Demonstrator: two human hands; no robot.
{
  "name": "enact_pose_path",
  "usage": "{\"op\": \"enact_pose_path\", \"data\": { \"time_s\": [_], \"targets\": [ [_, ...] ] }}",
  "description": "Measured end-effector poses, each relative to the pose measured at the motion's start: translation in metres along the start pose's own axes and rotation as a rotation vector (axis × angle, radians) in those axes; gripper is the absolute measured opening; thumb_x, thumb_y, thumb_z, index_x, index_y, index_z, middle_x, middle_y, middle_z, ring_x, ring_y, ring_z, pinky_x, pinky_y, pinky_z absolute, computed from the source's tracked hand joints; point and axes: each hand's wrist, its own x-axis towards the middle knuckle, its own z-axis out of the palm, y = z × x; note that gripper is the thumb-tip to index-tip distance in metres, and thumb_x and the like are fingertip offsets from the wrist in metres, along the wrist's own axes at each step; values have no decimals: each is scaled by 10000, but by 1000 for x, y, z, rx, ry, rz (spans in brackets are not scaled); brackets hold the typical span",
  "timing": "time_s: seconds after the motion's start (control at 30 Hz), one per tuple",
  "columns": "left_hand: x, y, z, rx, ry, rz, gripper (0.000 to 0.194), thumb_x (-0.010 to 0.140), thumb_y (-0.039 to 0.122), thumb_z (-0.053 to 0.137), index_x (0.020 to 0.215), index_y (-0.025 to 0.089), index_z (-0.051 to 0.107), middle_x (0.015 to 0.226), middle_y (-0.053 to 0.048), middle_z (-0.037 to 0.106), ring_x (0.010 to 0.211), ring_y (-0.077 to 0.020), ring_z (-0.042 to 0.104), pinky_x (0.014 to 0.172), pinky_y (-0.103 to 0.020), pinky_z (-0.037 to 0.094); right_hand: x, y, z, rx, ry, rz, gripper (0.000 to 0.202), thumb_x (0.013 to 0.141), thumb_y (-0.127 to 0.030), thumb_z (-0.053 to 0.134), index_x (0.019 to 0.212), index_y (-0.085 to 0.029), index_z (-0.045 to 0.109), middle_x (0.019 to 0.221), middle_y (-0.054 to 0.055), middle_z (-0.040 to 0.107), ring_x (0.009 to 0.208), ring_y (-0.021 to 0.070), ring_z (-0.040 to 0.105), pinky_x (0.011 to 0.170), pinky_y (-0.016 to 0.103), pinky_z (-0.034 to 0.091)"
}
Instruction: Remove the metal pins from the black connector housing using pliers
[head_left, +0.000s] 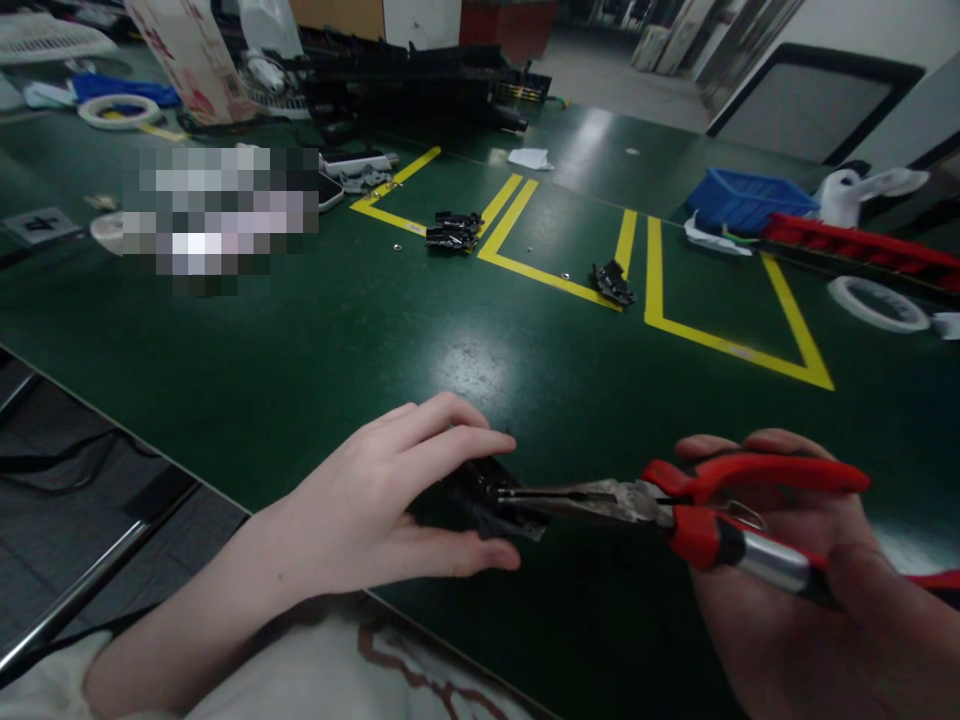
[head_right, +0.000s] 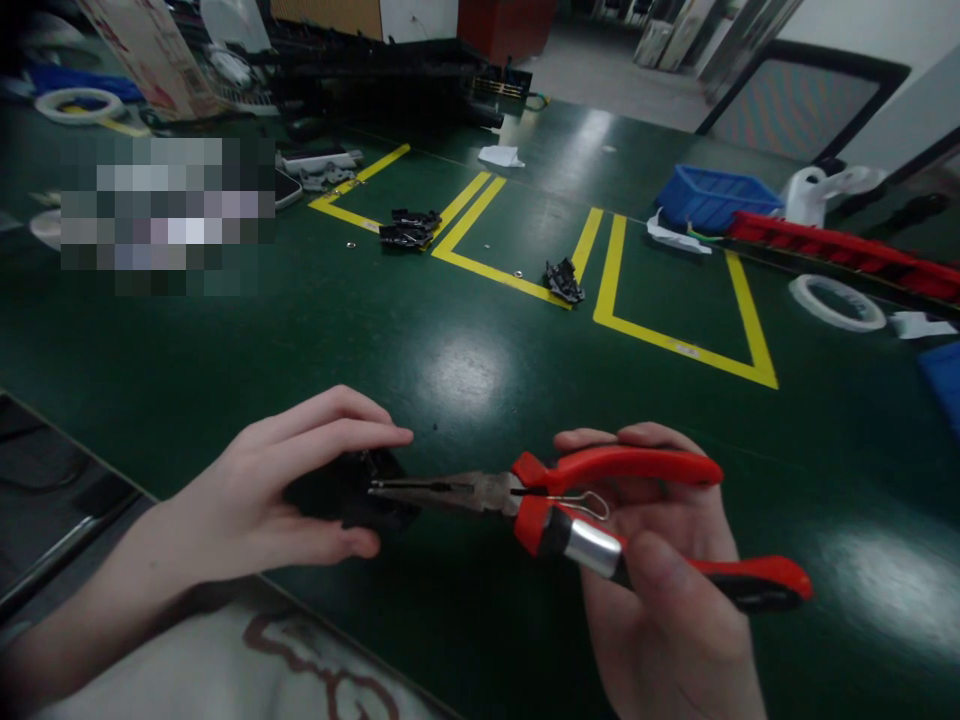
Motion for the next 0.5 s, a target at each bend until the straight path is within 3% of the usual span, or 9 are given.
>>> {"op": "enact_pose_path", "data": {
  "time_s": [0.2, 0.37, 0.5],
  "targets": [
    [-2, 0, 2, -10, -2, -111, 564, 872, 392, 734, 1369, 256, 505, 1324, -33, 551, 1137, -179, 583, 927, -290, 499, -6, 4, 1, 11, 53, 2, 408, 573, -441, 888, 945, -379, 732, 1069, 21, 736, 881, 258, 728, 665, 376, 644],
    [-2, -2, 6, 53, 44, -102, 639, 849, 464, 747, 1387, 226, 498, 1402, -57, 540, 1240, -208, 556, 1015, -327, 471, -5, 6, 5, -4, 72, -21, 469, 477, -494, 929, 885, -371, 733, 1015, 26, 737, 791, 247, 726, 613, 378, 641],
    [-1, -2, 8, 86, 58, -80, 660, 836, 482, 752, 1386, 217, 503, 1428, -67, 536, 1268, -211, 548, 1049, -328, 464, -8, 5, 7, -51, 45, -12, 490, 494, -507, 932, 924, -391, 728, 1062, 40, 727, 836, 272, 728, 618, 408, 648]
  ]
}}
